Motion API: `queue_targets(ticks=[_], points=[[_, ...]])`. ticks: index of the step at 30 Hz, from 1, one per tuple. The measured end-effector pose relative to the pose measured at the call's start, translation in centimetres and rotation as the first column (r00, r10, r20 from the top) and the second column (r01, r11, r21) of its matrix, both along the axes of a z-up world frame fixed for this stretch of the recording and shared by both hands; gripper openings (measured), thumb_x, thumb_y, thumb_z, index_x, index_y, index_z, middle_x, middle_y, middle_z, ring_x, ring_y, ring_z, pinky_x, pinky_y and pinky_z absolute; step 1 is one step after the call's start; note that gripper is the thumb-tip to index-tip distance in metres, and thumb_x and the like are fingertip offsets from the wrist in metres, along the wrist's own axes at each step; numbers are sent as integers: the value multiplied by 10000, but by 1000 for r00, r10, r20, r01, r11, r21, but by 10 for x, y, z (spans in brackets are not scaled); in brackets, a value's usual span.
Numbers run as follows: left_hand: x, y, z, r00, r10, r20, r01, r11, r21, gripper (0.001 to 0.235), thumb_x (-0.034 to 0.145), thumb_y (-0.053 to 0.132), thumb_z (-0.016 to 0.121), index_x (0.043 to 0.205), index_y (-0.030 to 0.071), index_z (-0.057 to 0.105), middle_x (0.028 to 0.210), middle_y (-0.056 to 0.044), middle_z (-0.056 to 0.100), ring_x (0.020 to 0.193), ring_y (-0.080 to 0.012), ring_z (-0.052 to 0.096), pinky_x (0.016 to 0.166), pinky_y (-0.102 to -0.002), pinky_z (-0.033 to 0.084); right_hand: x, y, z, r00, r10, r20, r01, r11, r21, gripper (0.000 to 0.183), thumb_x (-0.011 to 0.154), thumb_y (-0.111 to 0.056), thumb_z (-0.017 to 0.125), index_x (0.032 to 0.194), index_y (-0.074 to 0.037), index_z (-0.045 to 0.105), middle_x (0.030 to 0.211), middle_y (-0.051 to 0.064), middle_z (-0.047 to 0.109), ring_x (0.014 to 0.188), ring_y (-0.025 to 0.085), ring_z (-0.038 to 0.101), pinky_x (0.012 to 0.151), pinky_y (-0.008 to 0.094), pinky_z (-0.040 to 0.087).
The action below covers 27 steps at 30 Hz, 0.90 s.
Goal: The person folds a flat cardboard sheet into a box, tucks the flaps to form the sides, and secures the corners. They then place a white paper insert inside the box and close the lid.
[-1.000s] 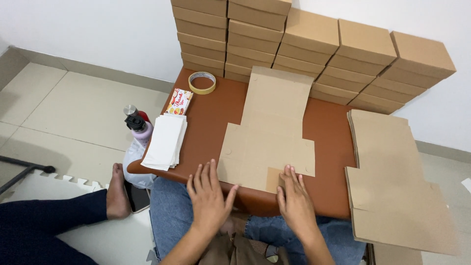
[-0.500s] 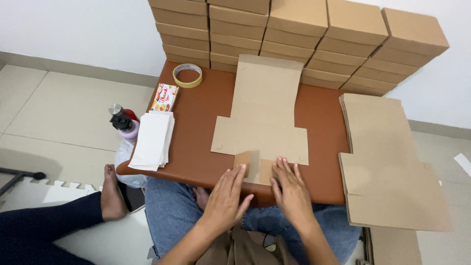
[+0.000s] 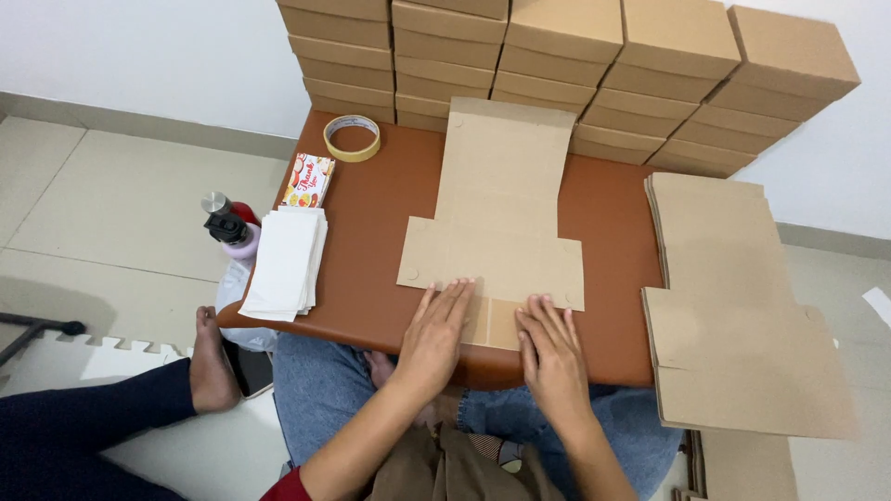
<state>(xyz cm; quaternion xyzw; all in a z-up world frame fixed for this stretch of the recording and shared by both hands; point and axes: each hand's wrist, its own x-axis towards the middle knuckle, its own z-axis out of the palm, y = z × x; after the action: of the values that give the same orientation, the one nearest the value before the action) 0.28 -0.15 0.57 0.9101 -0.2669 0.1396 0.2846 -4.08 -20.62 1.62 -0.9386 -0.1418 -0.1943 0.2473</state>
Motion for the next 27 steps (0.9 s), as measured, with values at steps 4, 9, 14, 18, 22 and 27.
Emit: queue_targets(ticks=[4, 9, 14, 18, 22, 27], points=[[-7, 2, 9, 879, 445, 170, -472, 859, 198, 805, 926, 630, 554, 1490, 73, 414, 1527, -185, 443, 1438, -351, 383, 1169, -553, 293, -6, -6, 10, 948, -316, -37, 308, 941, -141, 703, 935, -467, 591, 1497, -79, 423, 1629, 322, 208, 1532, 446, 182, 1200, 580, 206], [-7, 4, 10, 794, 567, 218, -607, 759, 235, 1084, 827, 816, 541, 1548, 33, 333, 1514, -236, 458, 1437, -334, 414, 1140, -659, 277, -4, -11, 19, 912, -377, -165, 361, 925, -119, 929, 832, -616, 652, 1530, -76, 362, 1555, 226, 386, 1493, 374, 285, 1196, 583, 178], [-5, 9, 19, 904, 414, 107, -420, 907, 40, 938, 882, 597, 654, 1547, 38, 298, 1548, -289, 337, 1404, -404, 417, 1148, -611, 311, 0, -12, 21, 933, -308, -185, 322, 945, 50, 882, 802, -480, 747, 1504, -76, 399, 1517, 218, 347, 1455, 372, 337, 1180, 532, 269], [-1, 7, 22, 991, 106, 79, -101, 993, -60, 831, 941, 157, 698, 1593, 73, 190, 1622, -240, 252, 1481, -383, 348, 1201, -540, 334, -1, 0, 37, 985, -140, -103, 162, 951, 264, 889, 827, -212, 782, 1545, -39, 287, 1576, 181, 231, 1465, 346, 353, 1198, 481, 340], [0, 8, 28, 998, 25, 55, -25, 1000, -14, 819, 956, 51, 630, 1611, 116, 142, 1645, -243, 208, 1387, -424, 461, 1157, -523, 386, 2, 7, 36, 992, 5, -123, 35, 948, 317, 953, 892, -82, 688, 1598, -66, 49, 1676, 221, 42, 1411, 394, 456, 1157, 498, 369], [13, 10, 2, 995, -101, -16, 103, 984, 149, 561, 1054, 188, 368, 1577, 22, 251, 1614, -211, 318, 1496, -315, 315, 1219, -452, 204, 12, -3, 26, 958, 160, -238, -157, 987, 31, 629, 996, -112, 466, 1570, -13, 229, 1635, 180, 283, 1520, 291, 269, 1238, 441, 194]])
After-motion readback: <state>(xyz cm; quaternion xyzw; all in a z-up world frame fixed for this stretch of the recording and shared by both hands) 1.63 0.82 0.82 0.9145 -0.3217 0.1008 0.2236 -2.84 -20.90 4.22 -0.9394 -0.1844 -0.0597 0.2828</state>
